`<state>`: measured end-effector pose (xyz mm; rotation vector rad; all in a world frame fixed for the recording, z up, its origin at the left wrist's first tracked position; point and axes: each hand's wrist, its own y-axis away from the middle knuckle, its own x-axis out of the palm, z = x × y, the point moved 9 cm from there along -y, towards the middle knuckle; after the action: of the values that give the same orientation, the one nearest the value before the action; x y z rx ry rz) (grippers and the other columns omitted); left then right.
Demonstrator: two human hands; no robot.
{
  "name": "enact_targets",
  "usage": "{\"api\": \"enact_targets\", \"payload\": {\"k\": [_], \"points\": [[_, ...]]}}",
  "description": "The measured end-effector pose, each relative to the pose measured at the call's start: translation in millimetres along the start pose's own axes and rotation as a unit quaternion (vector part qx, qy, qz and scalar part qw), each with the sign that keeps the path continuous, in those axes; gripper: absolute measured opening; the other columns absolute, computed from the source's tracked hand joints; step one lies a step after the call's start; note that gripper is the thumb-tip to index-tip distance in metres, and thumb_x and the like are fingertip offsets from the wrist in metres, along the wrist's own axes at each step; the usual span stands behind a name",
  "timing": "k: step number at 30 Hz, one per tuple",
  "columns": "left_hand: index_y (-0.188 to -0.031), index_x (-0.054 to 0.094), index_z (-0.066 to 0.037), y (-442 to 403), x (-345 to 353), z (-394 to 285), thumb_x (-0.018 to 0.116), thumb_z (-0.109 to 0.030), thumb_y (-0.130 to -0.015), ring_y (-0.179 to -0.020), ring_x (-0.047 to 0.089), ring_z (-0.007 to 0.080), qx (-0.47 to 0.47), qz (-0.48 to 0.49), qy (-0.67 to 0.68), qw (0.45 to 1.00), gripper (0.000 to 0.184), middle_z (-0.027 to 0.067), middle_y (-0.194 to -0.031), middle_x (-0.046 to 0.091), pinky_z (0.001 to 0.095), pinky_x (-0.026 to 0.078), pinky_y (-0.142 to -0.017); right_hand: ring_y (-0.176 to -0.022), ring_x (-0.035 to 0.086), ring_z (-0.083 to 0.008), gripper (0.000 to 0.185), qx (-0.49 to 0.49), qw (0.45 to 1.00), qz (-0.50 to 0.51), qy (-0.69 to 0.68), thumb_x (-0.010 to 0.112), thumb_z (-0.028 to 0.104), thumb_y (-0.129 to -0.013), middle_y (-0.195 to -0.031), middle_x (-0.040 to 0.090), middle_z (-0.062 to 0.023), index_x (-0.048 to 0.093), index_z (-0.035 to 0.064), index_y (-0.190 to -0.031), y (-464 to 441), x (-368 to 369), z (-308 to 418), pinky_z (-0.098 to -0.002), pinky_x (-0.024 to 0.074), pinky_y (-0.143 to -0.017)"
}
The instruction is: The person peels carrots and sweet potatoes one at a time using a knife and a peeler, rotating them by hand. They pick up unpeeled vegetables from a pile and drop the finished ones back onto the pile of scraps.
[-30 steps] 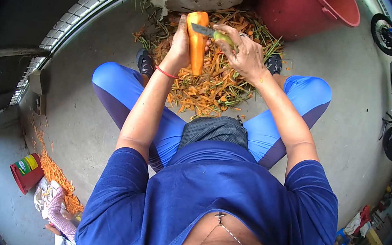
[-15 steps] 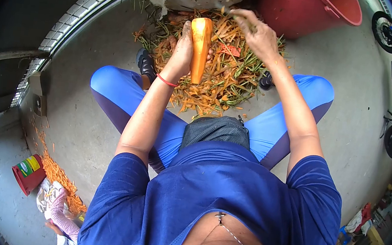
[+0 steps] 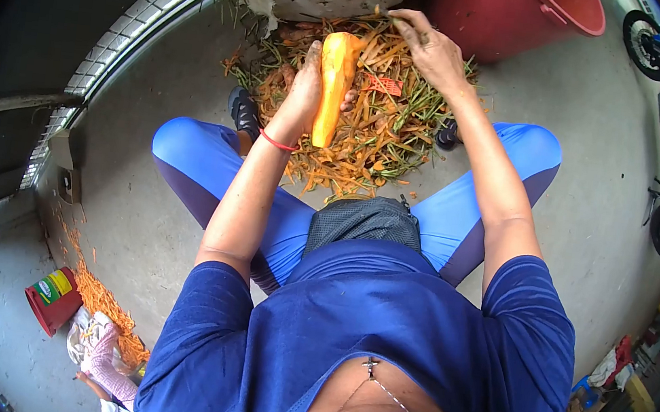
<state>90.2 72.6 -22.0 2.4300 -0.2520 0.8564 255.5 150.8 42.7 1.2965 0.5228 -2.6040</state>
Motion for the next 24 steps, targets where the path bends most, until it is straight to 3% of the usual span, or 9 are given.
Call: {"api": "enact_targets", "payload": {"k": [3, 5, 8, 11, 13, 16, 17, 21, 24], "points": [[-0.114, 0.050, -0.006, 5.0, -4.0, -6.4, 0.030, -0.056, -0.100, -0.058, 0.053, 0.0176, 0.015, -0.071, -0.024, 0.997, 0.056, 0.0084, -0.086, 0.055, 0.0264, 0.045, -0.046, -0.079, 0.070, -0.0180, 0.040, -0.047, 0.997, -0.026, -0.060, 0.034, 0.062, -0.095, -0.086, 0.071, -0.0001, 0.053, 0.0390, -0.122, 8.7, -6.3, 26.2, -0.0333, 0.0561, -0.056], [-0.115, 0.050, -0.005, 1.4, -9.7, -8.6, 0.030, -0.056, -0.100, -0.058, 0.052, 0.0175, 0.019, -0.083, -0.029, 0.996, 0.057, 0.0084, -0.086, 0.055, 0.0265, 0.044, -0.045, -0.053, 0.059, -0.0121, 0.040, -0.053, 0.996, 0.048, -0.056, 0.032, 0.062, -0.095, -0.067, 0.062, 0.0018, 0.053, 0.0402, -0.121, 19.9, 20.7, 35.8, -0.0247, 0.0473, -0.043], [-0.116, 0.050, -0.004, -0.4, -7.1, -5.8, 0.030, -0.058, -0.099, -0.059, 0.054, 0.0183, 0.009, -0.055, -0.036, 0.998, 0.060, 0.0088, -0.084, 0.055, 0.0276, 0.046, -0.047, -0.049, 0.056, -0.0107, 0.040, -0.119, 0.991, -0.045, -0.032, 0.031, 0.062, -0.095, -0.064, 0.060, 0.0030, 0.052, 0.0416, -0.121, 23.0, 15.6, 50.5, -0.0225, 0.0434, -0.041], [-0.116, 0.050, -0.004, 1.4, 0.2, -3.5, 0.031, -0.061, -0.097, -0.061, 0.056, 0.0191, 0.010, 0.007, -0.026, 1.000, 0.063, 0.0089, -0.082, 0.055, 0.0293, 0.048, -0.050, -0.063, 0.066, -0.0143, 0.038, 0.012, 0.998, 0.043, -0.034, 0.035, 0.058, -0.097, -0.072, 0.066, 0.0002, 0.051, 0.0393, -0.125, 7.5, 13.6, 11.4, -0.0320, 0.0528, -0.053], [-0.114, 0.051, -0.004, 2.5, -1.6, -3.8, 0.033, -0.059, -0.098, -0.061, 0.056, 0.0176, 0.019, -0.028, -0.031, 0.999, 0.060, 0.0075, -0.083, 0.056, 0.0280, 0.046, -0.048, -0.073, 0.069, -0.0177, 0.037, -0.004, 0.997, 0.005, -0.071, 0.038, 0.056, -0.097, -0.083, 0.069, -0.0008, 0.053, 0.0359, -0.124, 4.6, 7.5, 8.0, -0.0334, 0.0549, -0.059], [-0.122, 0.051, -0.006, -5.6, -9.3, -7.4, 0.035, -0.058, -0.098, -0.074, 0.060, 0.0183, 0.056, -0.053, -0.056, 0.995, 0.060, 0.0104, -0.094, 0.062, 0.0296, 0.051, -0.062, -0.082, 0.070, -0.0211, 0.035, -0.039, 0.991, -0.004, -0.128, 0.043, 0.053, -0.097, -0.095, 0.071, -0.0011, 0.055, 0.0326, -0.123, 16.1, 1.4, 41.0, -0.0352, 0.0561, -0.065], [-0.124, 0.051, -0.006, -6.4, -11.6, -10.4, 0.035, -0.058, -0.098, -0.078, 0.060, 0.0184, 0.074, -0.065, -0.061, 0.993, 0.060, 0.0112, -0.097, 0.063, 0.0297, 0.052, -0.065, -0.100, 0.067, -0.0201, 0.028, -0.029, 0.989, 0.022, -0.142, 0.049, 0.036, -0.099, -0.110, 0.067, -0.0018, 0.060, 0.0211, -0.120, 20.3, 7.4, 45.2, -0.0341, 0.0510, -0.085], [-0.126, 0.050, -0.006, -12.7, -17.9, -7.3, 0.027, -0.048, -0.102, -0.086, 0.061, 0.0168, 0.084, -0.050, 0.000, 0.995, 0.053, 0.0121, -0.107, 0.063, 0.0315, 0.053, -0.075, -0.084, 0.068, -0.0221, 0.028, -0.079, 0.993, 0.023, -0.085, 0.054, 0.036, -0.096, -0.101, 0.070, -0.0001, 0.060, 0.0243, -0.120, 26.0, 7.8, 55.2, -0.0347, 0.0545, -0.072], [-0.122, 0.051, -0.004, -0.5, -19.6, -10.1, 0.023, -0.042, -0.103, -0.083, 0.061, 0.0171, 0.064, -0.112, -0.036, 0.991, 0.051, 0.0121, -0.103, 0.062, 0.0327, 0.054, -0.072, -0.075, 0.068, -0.0204, 0.028, -0.120, 0.992, 0.047, -0.005, 0.057, 0.036, -0.094, -0.097, 0.070, 0.0005, 0.061, 0.0277, -0.120, 32.6, 18.0, 60.4, -0.0329, 0.0548, -0.064]]}}
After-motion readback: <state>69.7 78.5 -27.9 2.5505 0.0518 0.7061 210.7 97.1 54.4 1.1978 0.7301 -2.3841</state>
